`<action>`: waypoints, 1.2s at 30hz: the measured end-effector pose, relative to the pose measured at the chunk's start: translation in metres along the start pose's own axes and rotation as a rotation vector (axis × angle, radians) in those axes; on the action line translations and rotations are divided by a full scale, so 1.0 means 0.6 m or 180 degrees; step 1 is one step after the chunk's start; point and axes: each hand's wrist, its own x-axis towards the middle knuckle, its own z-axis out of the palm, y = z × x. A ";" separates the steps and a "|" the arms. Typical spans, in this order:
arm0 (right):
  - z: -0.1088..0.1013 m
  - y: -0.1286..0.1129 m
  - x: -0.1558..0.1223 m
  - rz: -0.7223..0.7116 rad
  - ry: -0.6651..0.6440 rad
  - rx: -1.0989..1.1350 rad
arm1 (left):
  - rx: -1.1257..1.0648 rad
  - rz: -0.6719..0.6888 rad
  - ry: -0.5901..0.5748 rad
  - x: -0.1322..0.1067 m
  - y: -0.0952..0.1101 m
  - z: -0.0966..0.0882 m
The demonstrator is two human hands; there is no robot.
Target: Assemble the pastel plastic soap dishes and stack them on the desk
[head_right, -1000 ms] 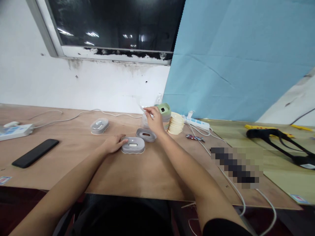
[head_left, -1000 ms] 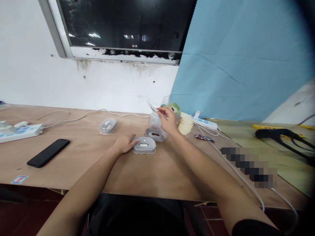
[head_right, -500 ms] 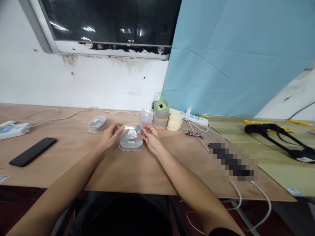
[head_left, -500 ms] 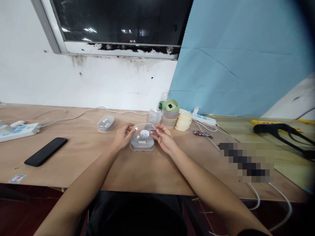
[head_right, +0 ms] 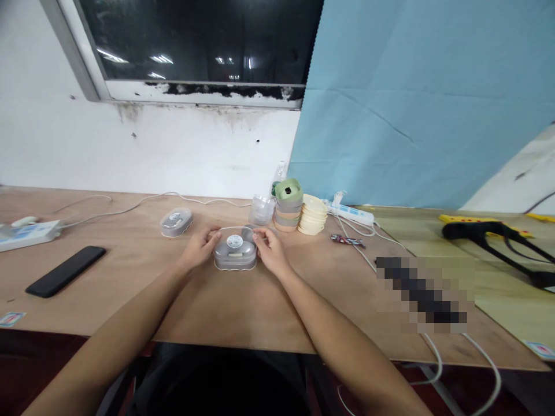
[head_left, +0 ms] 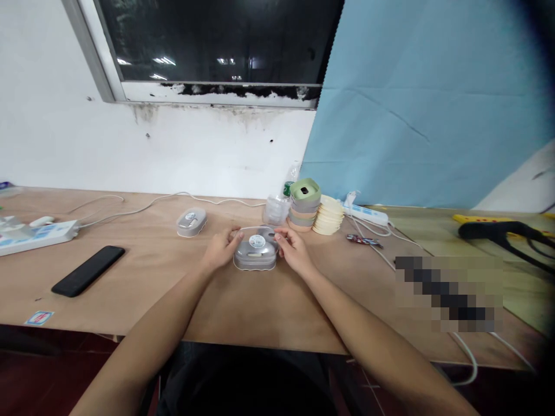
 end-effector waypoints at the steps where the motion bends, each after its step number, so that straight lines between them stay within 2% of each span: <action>1: -0.002 0.005 0.001 -0.0113 -0.0018 -0.0285 | 0.0067 -0.0024 -0.0045 0.000 -0.002 0.002; 6: -0.009 0.024 0.005 -0.0223 -0.0187 -0.1161 | 0.0335 -0.0079 -0.0194 0.000 -0.010 0.013; 10: -0.009 0.031 0.007 -0.0231 -0.0431 -0.1583 | 0.0435 -0.0340 -0.0302 0.005 -0.017 0.021; 16: -0.010 0.025 0.009 -0.0147 -0.0771 -0.1594 | 0.0481 -0.0401 -0.0530 0.012 -0.026 0.021; 23: -0.019 0.012 0.001 0.0256 -0.1142 -0.1433 | 0.0524 -0.0145 -0.0403 0.007 -0.023 0.018; 31: -0.015 0.005 -0.003 0.0299 -0.1101 -0.1373 | 0.0392 -0.0204 -0.0634 0.011 -0.030 0.016; 33: -0.014 0.004 -0.004 0.0219 -0.1083 -0.1353 | 0.0474 -0.0349 -0.0558 0.013 -0.032 0.012; 36: -0.011 -0.001 -0.005 -0.0094 -0.0922 -0.1460 | 0.0783 -0.0720 -0.0079 0.021 -0.039 -0.002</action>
